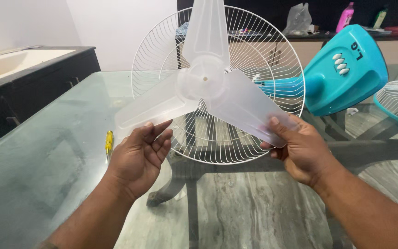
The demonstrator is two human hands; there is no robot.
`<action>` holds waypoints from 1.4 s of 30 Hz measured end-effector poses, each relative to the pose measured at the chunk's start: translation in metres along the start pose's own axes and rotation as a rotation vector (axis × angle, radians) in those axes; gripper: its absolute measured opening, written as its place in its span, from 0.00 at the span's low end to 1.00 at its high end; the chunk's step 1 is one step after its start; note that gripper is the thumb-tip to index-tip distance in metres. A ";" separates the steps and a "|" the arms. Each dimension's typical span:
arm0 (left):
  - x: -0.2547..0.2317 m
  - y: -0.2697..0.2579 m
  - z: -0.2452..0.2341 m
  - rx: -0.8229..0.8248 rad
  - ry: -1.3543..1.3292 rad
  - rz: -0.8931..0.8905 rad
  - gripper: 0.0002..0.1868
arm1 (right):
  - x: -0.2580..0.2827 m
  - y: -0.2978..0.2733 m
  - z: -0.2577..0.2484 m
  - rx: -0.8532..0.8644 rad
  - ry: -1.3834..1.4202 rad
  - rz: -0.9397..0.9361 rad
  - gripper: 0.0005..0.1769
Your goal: The person assembles a table fan by attaching the fan blade to the motor shaft, securing it with a nut, and then attaching the front grill. The person uses a screwdriver to tighten the nut and ensures the components are properly aligned.
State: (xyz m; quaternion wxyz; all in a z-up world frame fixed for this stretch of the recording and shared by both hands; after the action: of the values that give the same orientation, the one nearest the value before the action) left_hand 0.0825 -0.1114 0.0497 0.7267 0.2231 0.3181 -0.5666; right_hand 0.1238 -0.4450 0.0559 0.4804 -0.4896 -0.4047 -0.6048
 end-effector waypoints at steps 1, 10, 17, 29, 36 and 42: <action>0.000 0.000 0.003 0.007 0.063 0.005 0.13 | 0.001 0.003 -0.004 -0.013 0.005 -0.010 0.21; -0.071 -0.003 -0.034 -0.301 0.900 0.774 0.24 | 0.020 0.054 -0.027 -0.139 0.237 -0.016 0.14; -0.055 -0.010 -0.050 -0.402 1.491 1.102 0.26 | 0.044 0.080 -0.018 -0.119 0.286 0.007 0.14; -0.056 -0.006 -0.053 -0.419 1.515 1.041 0.26 | 0.115 0.101 -0.027 0.012 0.301 -0.029 0.22; -0.056 -0.007 -0.055 -0.426 1.514 1.003 0.25 | 0.109 0.094 -0.021 0.046 0.232 -0.100 0.19; -0.054 -0.005 -0.057 -0.420 1.525 0.928 0.25 | 0.085 0.071 -0.020 -0.095 0.112 -0.154 0.17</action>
State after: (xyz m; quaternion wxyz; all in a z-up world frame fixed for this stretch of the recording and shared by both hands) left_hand 0.0570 -0.0371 0.0487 0.5001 0.5055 0.6865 0.1522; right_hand 0.1838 -0.4952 0.1367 0.4305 -0.4447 -0.3844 -0.6849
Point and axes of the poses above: each hand's wrist, its own y-axis towards the middle knuckle, its own z-axis out of the palm, x = y × z, the point moved 9 cm from there along y, towards the middle knuckle, and after that the axes turned 14 degrees about -x, right-handed, at the moved point
